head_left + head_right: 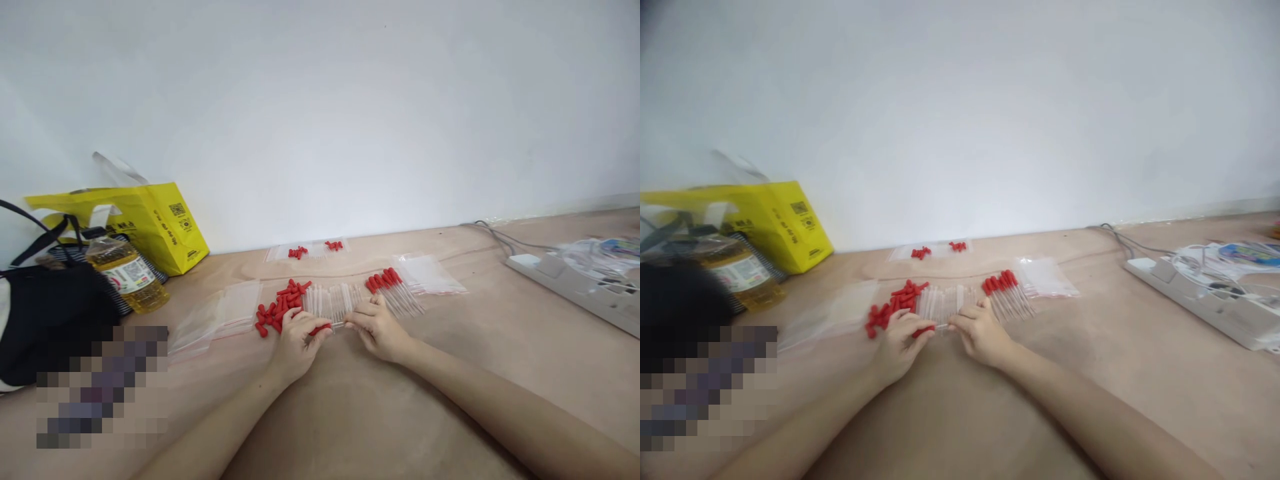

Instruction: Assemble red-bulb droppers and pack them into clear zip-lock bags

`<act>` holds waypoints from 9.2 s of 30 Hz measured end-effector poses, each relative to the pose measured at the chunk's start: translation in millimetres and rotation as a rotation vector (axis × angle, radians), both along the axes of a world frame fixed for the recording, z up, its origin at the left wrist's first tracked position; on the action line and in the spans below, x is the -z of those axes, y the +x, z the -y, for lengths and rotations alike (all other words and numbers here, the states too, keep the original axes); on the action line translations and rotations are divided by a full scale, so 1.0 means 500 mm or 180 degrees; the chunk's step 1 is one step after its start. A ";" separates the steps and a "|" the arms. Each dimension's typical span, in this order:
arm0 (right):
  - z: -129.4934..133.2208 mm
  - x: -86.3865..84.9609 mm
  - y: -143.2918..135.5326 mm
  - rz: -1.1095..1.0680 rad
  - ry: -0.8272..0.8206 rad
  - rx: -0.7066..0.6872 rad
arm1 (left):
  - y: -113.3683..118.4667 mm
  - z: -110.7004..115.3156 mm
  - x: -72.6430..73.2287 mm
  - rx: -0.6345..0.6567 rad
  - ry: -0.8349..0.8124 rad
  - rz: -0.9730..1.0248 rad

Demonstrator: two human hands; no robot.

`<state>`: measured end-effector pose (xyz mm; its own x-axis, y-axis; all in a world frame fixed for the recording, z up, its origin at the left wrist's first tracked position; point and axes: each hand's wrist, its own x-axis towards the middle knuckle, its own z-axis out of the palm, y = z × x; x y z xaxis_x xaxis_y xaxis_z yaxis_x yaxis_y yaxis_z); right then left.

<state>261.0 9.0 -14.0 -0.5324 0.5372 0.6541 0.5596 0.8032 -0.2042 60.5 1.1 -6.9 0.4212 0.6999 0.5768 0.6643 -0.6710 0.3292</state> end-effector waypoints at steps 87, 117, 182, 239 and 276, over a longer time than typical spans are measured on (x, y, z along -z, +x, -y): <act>-0.024 -0.028 0.007 0.0301 -0.0541 0.1280 | -0.023 0.001 -0.004 -0.0961 0.0504 -0.0506; 0.016 0.019 -0.017 0.0127 0.0535 0.0284 | 0.018 0.015 -0.008 -0.0256 0.0424 -0.0165; 0.014 0.021 -0.019 -0.0133 0.1014 0.0065 | 0.027 0.020 -0.009 0.0201 0.0843 -0.0258; -0.103 -0.044 0.003 0.1120 -0.1653 0.2803 | -0.068 -0.049 -0.011 -0.1440 0.0391 -0.1207; -0.004 0.031 -0.007 0.0221 0.0433 0.0566 | 0.005 -0.007 0.000 -0.0160 0.0595 -0.0048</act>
<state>257.3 10.8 -29.3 -0.4837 0.5360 0.6919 0.7036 0.7083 -0.0568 62.9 4.4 -7.1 0.3979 0.6016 0.6926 0.7025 -0.6854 0.1917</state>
